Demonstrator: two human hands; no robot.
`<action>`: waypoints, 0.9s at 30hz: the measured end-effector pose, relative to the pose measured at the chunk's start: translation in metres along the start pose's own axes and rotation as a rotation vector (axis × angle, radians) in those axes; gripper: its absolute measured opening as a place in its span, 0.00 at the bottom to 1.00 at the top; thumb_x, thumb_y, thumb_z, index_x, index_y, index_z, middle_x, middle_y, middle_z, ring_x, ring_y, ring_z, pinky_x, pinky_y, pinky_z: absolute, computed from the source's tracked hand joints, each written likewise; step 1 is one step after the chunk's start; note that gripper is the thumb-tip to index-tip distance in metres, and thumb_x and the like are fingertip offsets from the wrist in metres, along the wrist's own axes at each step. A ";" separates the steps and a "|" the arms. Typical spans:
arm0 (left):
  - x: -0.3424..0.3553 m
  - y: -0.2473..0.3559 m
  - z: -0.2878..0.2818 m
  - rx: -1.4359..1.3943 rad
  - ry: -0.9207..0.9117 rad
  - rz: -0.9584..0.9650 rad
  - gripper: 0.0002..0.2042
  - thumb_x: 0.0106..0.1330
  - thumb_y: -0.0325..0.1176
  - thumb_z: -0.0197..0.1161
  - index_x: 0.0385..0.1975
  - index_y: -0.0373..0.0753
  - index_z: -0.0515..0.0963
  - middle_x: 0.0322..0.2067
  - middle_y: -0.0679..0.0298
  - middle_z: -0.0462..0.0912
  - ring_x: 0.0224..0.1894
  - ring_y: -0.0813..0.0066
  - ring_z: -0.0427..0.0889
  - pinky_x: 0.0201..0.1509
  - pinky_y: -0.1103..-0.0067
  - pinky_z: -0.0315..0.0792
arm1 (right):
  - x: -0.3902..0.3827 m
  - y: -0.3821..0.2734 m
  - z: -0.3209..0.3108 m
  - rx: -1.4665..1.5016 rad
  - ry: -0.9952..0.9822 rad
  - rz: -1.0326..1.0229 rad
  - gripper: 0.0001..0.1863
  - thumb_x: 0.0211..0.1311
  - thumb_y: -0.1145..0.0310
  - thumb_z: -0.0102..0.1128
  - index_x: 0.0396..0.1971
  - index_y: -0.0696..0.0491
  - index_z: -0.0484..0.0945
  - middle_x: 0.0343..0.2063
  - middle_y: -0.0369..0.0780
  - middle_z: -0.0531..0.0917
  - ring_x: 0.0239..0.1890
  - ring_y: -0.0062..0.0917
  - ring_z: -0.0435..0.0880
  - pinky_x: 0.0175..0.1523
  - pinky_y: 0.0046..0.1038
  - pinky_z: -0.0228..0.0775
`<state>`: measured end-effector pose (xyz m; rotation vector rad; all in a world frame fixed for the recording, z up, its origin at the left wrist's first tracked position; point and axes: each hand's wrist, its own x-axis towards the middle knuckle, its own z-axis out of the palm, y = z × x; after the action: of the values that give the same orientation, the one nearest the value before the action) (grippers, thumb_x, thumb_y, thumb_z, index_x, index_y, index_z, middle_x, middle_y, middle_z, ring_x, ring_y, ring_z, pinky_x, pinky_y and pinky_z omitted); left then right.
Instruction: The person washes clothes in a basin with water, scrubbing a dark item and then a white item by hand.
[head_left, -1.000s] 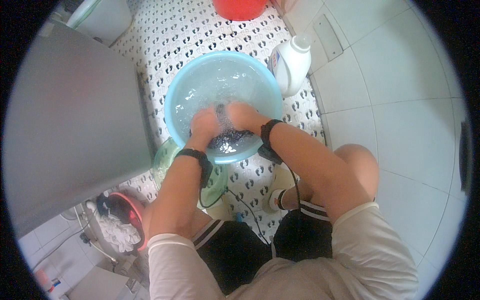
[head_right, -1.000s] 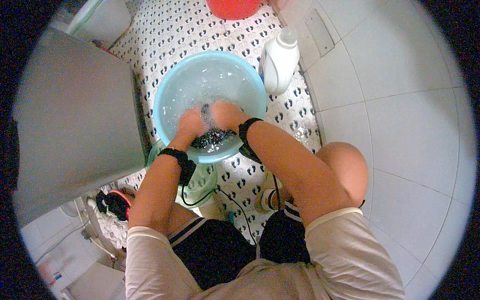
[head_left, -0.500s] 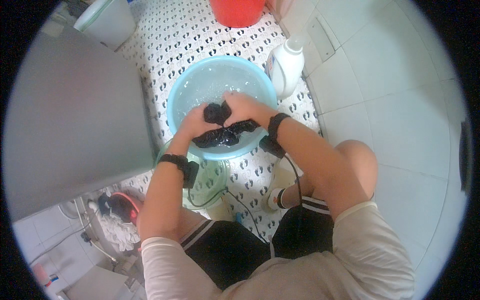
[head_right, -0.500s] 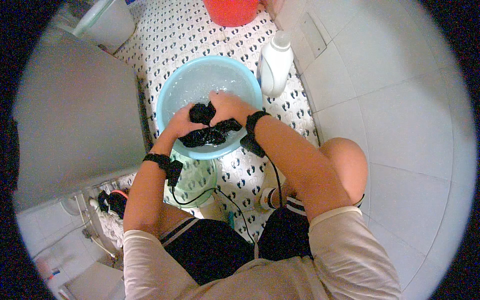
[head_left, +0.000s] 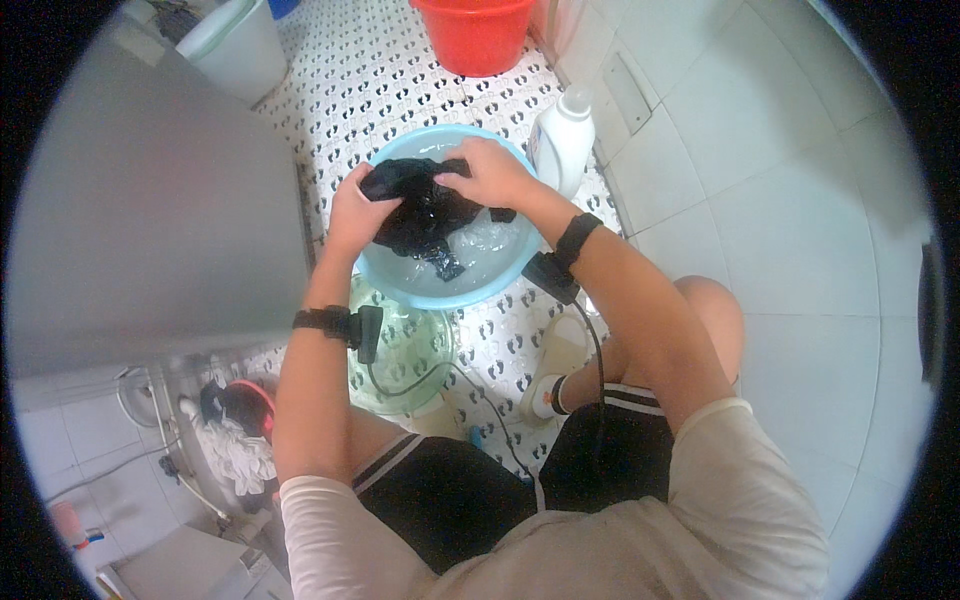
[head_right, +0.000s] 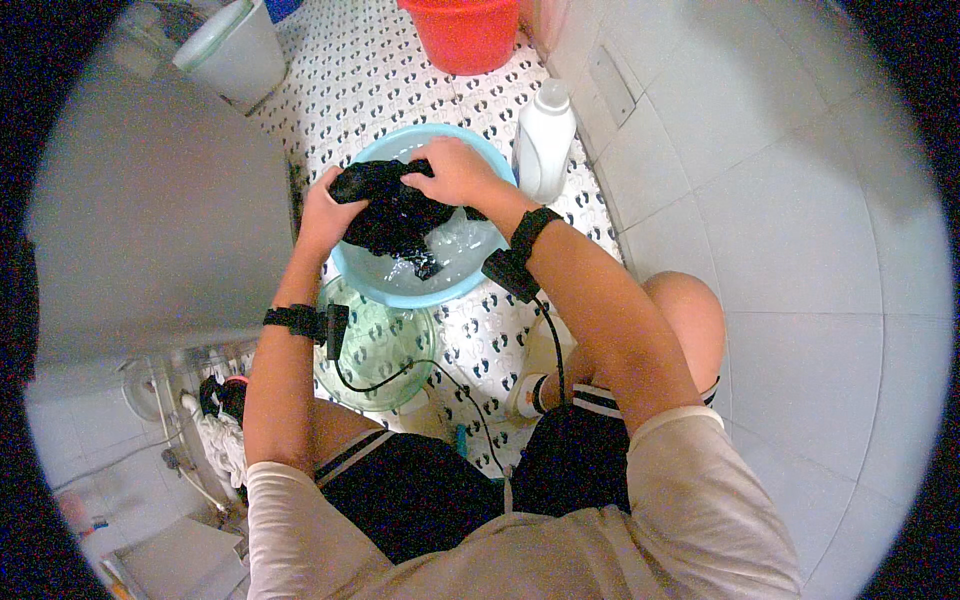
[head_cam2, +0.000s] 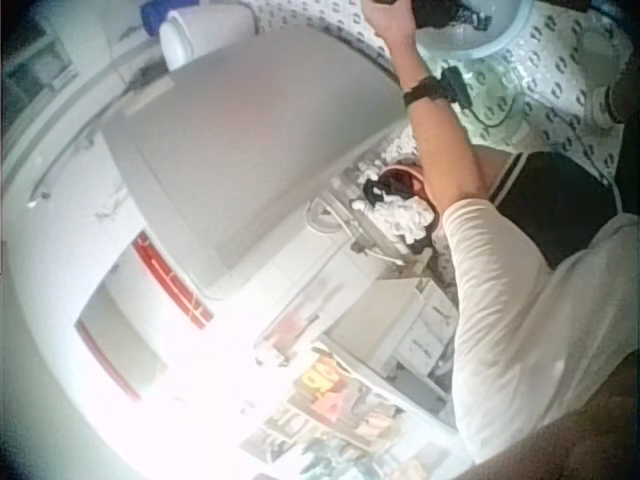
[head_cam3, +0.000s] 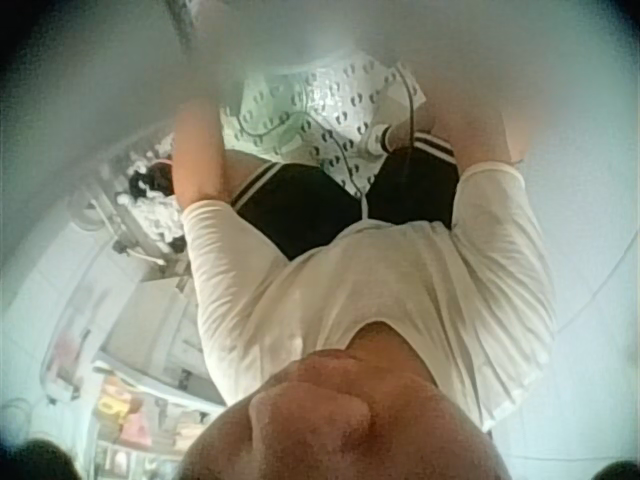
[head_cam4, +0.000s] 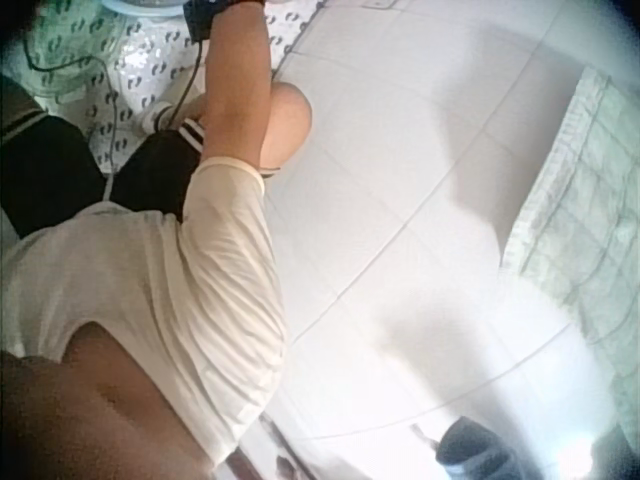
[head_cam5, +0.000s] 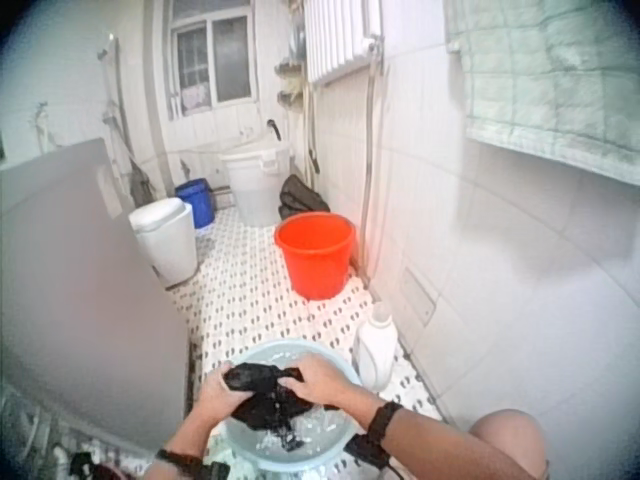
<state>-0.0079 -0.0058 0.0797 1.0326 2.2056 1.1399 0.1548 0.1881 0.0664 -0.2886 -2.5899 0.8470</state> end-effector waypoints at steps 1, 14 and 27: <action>-0.002 0.006 -0.001 -0.001 0.002 0.003 0.20 0.50 0.26 0.76 0.44 0.35 0.77 0.41 0.56 0.85 0.41 0.70 0.85 0.49 0.74 0.78 | 0.000 -0.002 -0.004 -0.003 0.001 -0.002 0.22 0.57 0.52 0.69 0.40 0.56 0.87 0.37 0.53 0.85 0.44 0.49 0.83 0.54 0.43 0.74; -0.042 -0.030 0.020 0.255 -0.205 0.293 0.37 0.41 0.46 0.85 0.49 0.37 0.71 0.43 0.51 0.72 0.49 0.49 0.74 0.56 0.64 0.70 | -0.045 0.014 0.020 0.111 -0.233 -0.080 0.22 0.47 0.55 0.76 0.22 0.55 0.73 0.25 0.46 0.78 0.33 0.42 0.78 0.40 0.39 0.67; -0.030 -0.064 0.054 0.625 -0.156 0.308 0.40 0.55 0.48 0.75 0.69 0.54 0.64 0.71 0.47 0.55 0.72 0.39 0.56 0.70 0.48 0.59 | -0.064 0.033 0.051 -0.313 -0.467 0.167 0.66 0.35 0.48 0.84 0.76 0.35 0.51 0.71 0.54 0.57 0.67 0.61 0.63 0.68 0.58 0.59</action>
<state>0.0206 -0.0269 -0.0018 1.6943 2.3776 0.4379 0.1923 0.1680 -0.0107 -0.4462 -3.1792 0.6128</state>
